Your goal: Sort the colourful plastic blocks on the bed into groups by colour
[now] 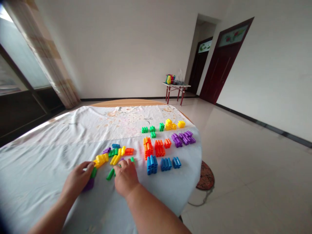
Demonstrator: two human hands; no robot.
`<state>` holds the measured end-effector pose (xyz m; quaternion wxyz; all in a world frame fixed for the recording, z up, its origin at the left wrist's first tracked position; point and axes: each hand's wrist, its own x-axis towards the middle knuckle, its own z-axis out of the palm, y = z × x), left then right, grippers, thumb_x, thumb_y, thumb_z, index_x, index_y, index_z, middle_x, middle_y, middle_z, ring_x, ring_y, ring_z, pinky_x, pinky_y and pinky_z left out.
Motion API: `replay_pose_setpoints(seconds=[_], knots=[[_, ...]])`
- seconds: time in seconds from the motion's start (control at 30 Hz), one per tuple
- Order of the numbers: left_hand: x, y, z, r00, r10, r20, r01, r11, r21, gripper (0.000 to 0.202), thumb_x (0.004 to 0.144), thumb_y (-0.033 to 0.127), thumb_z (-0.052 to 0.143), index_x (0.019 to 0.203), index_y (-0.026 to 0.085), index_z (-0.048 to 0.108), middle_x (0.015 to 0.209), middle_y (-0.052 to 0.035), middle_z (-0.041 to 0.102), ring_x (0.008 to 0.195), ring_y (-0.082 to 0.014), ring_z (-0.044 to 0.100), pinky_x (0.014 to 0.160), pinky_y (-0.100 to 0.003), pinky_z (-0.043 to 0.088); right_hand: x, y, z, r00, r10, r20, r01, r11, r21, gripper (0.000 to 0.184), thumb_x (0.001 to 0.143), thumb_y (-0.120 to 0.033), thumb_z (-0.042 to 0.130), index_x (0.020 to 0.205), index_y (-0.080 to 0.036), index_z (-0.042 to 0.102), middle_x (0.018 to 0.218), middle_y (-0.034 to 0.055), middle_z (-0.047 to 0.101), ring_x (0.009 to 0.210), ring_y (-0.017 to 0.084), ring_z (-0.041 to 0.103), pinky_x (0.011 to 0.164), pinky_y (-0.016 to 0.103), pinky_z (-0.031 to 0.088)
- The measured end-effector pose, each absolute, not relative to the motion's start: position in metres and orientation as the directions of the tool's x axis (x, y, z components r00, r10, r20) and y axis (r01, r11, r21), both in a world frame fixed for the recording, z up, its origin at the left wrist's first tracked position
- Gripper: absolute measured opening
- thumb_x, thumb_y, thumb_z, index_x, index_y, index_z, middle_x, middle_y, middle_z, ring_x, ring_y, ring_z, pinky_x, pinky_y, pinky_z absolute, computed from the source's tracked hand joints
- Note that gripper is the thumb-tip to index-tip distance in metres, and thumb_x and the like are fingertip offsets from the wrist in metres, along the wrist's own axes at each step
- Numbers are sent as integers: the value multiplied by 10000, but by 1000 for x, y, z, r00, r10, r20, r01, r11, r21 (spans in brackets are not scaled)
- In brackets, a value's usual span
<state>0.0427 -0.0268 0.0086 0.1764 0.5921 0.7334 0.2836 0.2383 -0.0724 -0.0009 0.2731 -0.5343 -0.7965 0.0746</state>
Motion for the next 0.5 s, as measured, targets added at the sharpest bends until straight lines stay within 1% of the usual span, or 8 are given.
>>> replay_pose_setpoints(seconds=[0.1, 0.2, 0.27, 0.37, 0.5], knots=[[43, -32, 9, -271, 961, 58, 734, 167, 658, 404, 724, 525, 419, 874, 217, 633, 709, -56, 648, 656, -225, 598, 572, -296, 414, 240, -75, -1, -301, 886, 354, 784, 441, -437, 261, 764, -157, 571, 1011, -224, 617, 1007, 54, 579, 973, 207, 486, 868, 350, 361], [35, -36, 8, -348, 934, 82, 707, 204, 678, 404, 742, 516, 396, 896, 230, 637, 753, -48, 652, 724, -221, 608, 593, -285, 415, 243, -76, -2, -275, 897, 345, 781, 418, -464, 301, 762, -242, 619, 1062, -230, 595, 1031, 52, 572, 992, 213, 477, 901, 367, 341], [29, -36, 5, -385, 918, 93, 681, 215, 700, 393, 746, 496, 397, 903, 230, 639, 771, -44, 655, 749, -217, 610, 591, -276, 414, 244, -76, -2, -271, 904, 330, 780, 407, -475, 323, 764, -273, 632, 1081, -236, 588, 1032, 48, 579, 993, 216, 476, 912, 377, 330], [25, -36, -3, -409, 907, 102, 632, 201, 749, 391, 741, 484, 406, 909, 222, 642, 791, -38, 660, 737, -207, 607, 572, -267, 412, 245, -75, -3, -290, 901, 322, 761, 421, -493, 330, 762, -261, 644, 1088, -258, 589, 1007, 32, 597, 987, 213, 483, 913, 378, 324], [26, -37, -9, -408, 907, 108, 600, 177, 780, 383, 746, 479, 406, 896, 218, 643, 800, -25, 667, 731, -192, 606, 595, -263, 424, 245, -75, -3, -262, 894, 363, 729, 430, -533, 459, 735, -263, 681, 1172, -257, 544, 1037, 41, 595, 997, 223, 491, 907, 378, 332]])
